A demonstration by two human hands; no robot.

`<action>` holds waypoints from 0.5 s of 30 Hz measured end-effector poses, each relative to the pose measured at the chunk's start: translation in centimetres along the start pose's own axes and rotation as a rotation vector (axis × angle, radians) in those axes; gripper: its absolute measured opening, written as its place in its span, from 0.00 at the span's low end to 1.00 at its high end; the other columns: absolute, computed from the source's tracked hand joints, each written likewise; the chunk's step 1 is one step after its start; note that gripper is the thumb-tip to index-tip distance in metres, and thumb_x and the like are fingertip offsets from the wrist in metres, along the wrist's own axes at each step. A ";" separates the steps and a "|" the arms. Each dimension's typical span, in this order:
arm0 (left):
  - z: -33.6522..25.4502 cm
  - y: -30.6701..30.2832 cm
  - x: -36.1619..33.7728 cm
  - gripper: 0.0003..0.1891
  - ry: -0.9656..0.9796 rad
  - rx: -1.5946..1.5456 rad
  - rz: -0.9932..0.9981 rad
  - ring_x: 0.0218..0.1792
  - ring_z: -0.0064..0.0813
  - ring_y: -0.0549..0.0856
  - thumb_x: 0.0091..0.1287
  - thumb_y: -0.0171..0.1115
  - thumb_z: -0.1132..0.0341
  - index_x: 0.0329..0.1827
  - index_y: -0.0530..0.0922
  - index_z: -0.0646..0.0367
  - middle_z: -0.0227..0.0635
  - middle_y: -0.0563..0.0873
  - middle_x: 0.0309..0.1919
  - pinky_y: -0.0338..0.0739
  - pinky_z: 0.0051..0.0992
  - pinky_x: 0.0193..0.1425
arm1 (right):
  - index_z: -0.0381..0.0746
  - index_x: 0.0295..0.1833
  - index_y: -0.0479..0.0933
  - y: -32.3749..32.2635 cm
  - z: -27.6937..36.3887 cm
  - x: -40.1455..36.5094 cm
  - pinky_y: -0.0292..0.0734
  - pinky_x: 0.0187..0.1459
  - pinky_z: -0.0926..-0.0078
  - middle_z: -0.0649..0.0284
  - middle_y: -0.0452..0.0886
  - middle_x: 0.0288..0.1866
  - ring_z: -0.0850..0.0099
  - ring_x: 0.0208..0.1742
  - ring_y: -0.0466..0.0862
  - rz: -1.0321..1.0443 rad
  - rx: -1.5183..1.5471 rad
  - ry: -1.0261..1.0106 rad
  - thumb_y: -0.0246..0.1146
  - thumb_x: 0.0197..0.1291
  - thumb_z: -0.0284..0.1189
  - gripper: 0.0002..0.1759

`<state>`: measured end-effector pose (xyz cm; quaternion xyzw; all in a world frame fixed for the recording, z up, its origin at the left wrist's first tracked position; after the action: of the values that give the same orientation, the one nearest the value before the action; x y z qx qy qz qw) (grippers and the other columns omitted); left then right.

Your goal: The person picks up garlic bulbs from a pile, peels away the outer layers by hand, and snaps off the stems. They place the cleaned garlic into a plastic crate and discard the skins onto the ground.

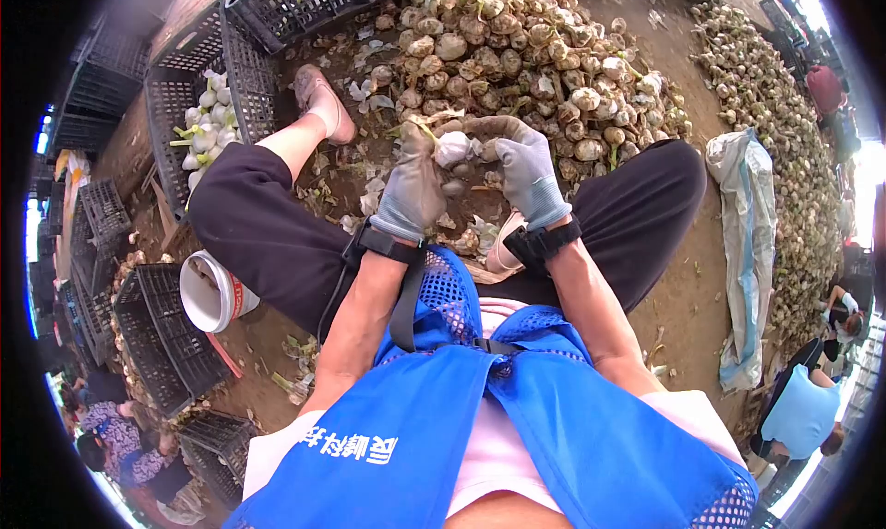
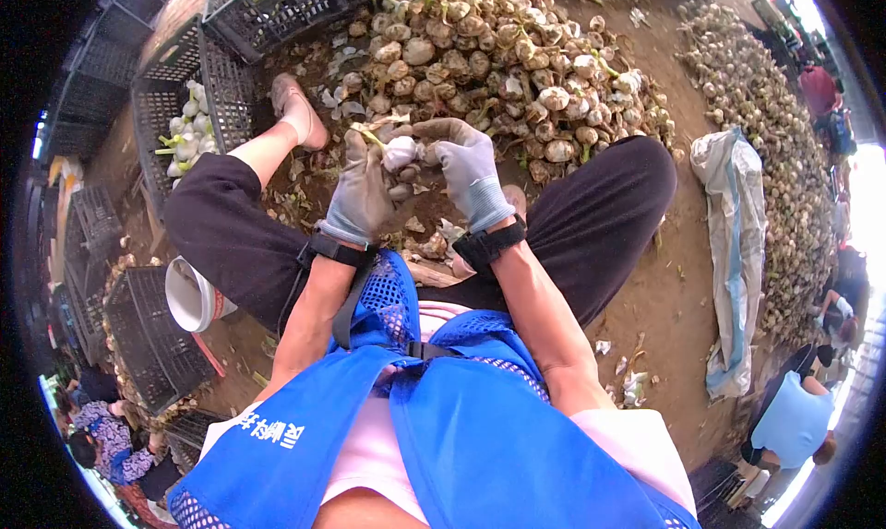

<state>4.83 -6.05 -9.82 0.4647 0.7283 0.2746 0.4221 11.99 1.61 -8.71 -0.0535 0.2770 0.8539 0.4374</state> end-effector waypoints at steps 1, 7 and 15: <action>-0.6 -0.4 -0.3 0.20 0.062 0.158 -0.106 0.26 0.18 0.75 0.69 0.45 0.47 0.52 0.73 0.52 0.28 0.80 0.33 0.68 0.15 0.26 | 0.31 0.42 0.77 0.2 0.2 -0.1 0.78 0.30 0.82 0.60 0.82 0.34 0.78 0.29 0.80 0.013 -0.014 -0.027 0.54 0.47 0.13 0.15; -1.0 -3.2 0.1 0.15 0.212 0.109 -0.289 0.21 0.18 0.76 0.70 0.49 0.56 0.43 0.75 0.59 0.29 0.79 0.25 0.65 0.16 0.19 | 0.35 0.39 0.79 -0.1 1.8 0.3 0.75 0.35 0.82 0.61 0.83 0.33 0.78 0.31 0.79 -0.188 -0.834 -0.465 0.54 0.46 0.14 0.15; -1.7 -2.9 1.1 0.26 0.250 0.164 -0.029 0.36 0.23 0.81 0.71 0.41 0.48 0.51 0.73 0.63 0.35 0.82 0.38 0.75 0.20 0.37 | 0.31 0.46 0.76 -0.3 -1.3 0.1 0.75 0.33 0.83 0.63 0.82 0.34 0.78 0.30 0.79 0.066 -0.174 0.098 0.61 0.57 0.27 0.13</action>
<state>1.83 -6.27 -11.64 0.4491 0.8020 0.2636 0.2926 11.98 1.13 -9.90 -0.1237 0.2247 0.8850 0.3886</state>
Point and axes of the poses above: each hand's wrist, its own x-axis towards the middle knuckle, its own y-axis out of the palm, z = x × y, the point moved 9 cm from there along x, towards the middle knuckle
